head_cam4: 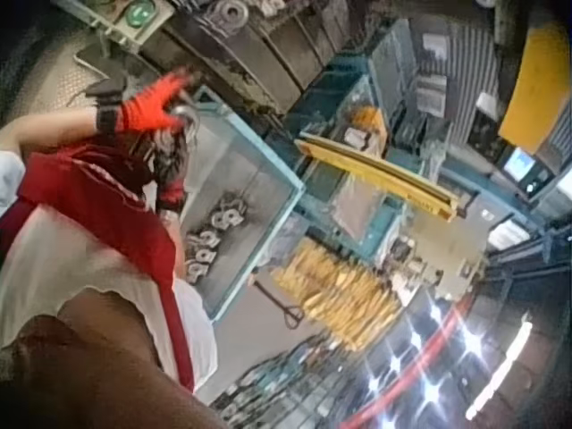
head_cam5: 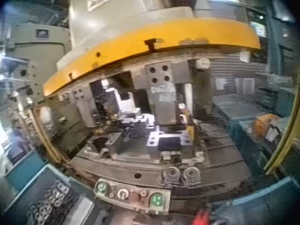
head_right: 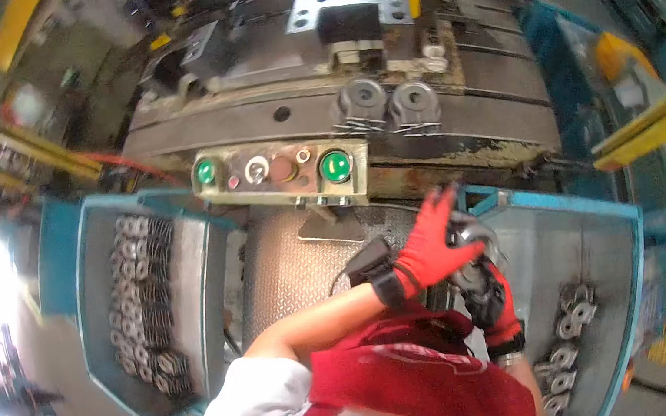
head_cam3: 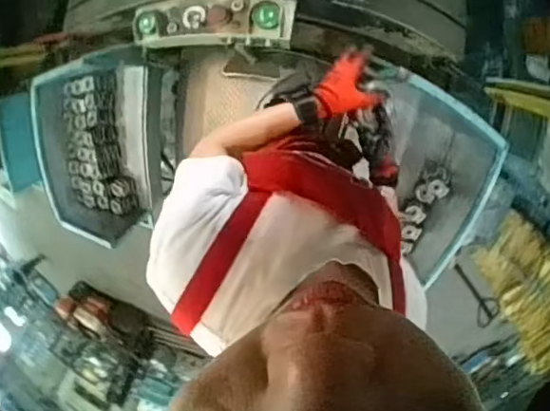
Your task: Picking up metal rings from a bin and using an industrial press to form them.
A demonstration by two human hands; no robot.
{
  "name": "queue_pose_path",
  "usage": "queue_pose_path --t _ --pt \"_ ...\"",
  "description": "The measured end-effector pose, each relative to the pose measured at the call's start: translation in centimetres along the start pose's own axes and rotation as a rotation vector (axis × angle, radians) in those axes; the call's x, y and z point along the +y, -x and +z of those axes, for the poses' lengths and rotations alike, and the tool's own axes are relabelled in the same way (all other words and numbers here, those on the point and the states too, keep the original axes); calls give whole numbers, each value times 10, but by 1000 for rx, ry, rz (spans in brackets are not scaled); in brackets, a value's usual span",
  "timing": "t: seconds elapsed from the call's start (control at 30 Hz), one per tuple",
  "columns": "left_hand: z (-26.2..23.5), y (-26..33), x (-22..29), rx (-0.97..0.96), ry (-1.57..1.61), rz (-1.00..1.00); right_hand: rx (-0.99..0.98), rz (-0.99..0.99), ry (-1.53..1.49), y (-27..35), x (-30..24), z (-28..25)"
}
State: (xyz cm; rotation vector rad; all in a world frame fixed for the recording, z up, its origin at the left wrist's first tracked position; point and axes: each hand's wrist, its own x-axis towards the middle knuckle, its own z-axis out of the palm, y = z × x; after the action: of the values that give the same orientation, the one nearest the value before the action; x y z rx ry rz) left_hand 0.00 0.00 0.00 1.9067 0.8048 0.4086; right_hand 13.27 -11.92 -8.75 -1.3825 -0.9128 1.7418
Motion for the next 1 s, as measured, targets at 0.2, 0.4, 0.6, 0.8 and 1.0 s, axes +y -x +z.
queue_pose_path --t 0.2,0.4,0.6,0.8,1.0 --pt "-63 -21 -30 424 243 14 57 -485 -1013 -65 -88 58" --pt "-129 -91 -63 498 176 24 156 -548 -1010 -161 -147 72" --pt "-177 -174 -104 488 41 58 207 -484 -1078 -239 -189 64" --pt "-182 -222 -134 439 -305 -34 206 -32 -771 -259 -192 33" --pt "-173 -228 -134 457 -386 -115 163 -101 -817 -256 -184 28"
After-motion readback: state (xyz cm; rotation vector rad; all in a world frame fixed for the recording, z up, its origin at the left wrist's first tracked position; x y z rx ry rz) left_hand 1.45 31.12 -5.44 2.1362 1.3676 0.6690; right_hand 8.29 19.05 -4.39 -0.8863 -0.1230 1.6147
